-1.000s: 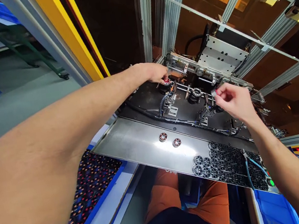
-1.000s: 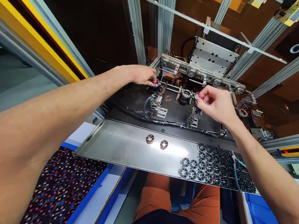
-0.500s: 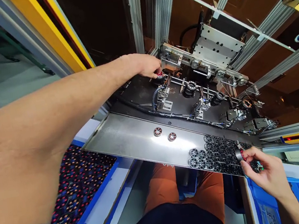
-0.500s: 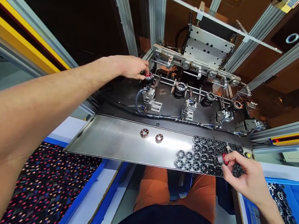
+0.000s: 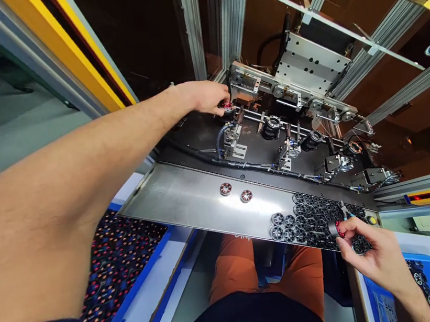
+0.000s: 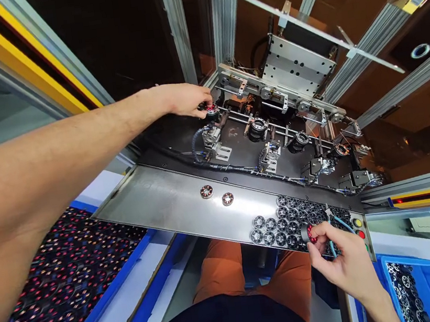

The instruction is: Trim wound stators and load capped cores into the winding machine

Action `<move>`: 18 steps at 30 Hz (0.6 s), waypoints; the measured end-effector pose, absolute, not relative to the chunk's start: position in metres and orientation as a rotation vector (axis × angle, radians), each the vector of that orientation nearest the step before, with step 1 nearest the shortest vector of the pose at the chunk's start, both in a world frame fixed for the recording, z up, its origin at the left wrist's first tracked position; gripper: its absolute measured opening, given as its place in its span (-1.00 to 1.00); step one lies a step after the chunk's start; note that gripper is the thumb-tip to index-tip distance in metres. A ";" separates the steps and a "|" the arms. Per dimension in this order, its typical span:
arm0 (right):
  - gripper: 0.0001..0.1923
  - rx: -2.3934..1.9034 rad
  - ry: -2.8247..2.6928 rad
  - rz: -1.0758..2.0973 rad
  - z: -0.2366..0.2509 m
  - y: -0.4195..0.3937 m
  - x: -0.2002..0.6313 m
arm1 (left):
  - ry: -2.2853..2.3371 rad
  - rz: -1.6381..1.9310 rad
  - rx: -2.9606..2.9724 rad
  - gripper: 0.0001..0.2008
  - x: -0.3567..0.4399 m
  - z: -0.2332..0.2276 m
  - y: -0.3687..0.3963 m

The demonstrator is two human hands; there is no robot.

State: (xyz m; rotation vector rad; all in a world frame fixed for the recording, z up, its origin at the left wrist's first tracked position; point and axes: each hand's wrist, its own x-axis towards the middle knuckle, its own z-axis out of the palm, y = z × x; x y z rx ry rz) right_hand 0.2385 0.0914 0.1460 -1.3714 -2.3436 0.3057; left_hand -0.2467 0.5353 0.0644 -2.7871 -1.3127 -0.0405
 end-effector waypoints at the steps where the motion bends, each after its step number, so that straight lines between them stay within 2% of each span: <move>1: -0.92 -1.376 -2.335 0.316 0.145 0.092 0.236 | -1.296 0.005 -2.789 -0.54 -0.246 0.066 0.535; 7: -0.94 -1.369 -2.330 0.346 0.142 0.095 0.228 | -1.325 0.003 -2.793 -0.43 -0.240 0.076 0.521; 12: -0.88 -1.288 -2.355 0.463 0.141 0.101 0.207 | -1.451 -0.175 -2.768 -0.55 -0.232 0.097 0.496; 16: -0.92 -1.164 -2.537 0.571 0.130 0.114 0.163 | -1.448 -0.467 -2.663 -0.25 -0.231 0.133 0.454; 18: -0.95 -1.156 -2.693 0.458 0.114 0.125 0.135 | -1.443 -0.611 -2.587 -0.23 -0.229 0.153 0.416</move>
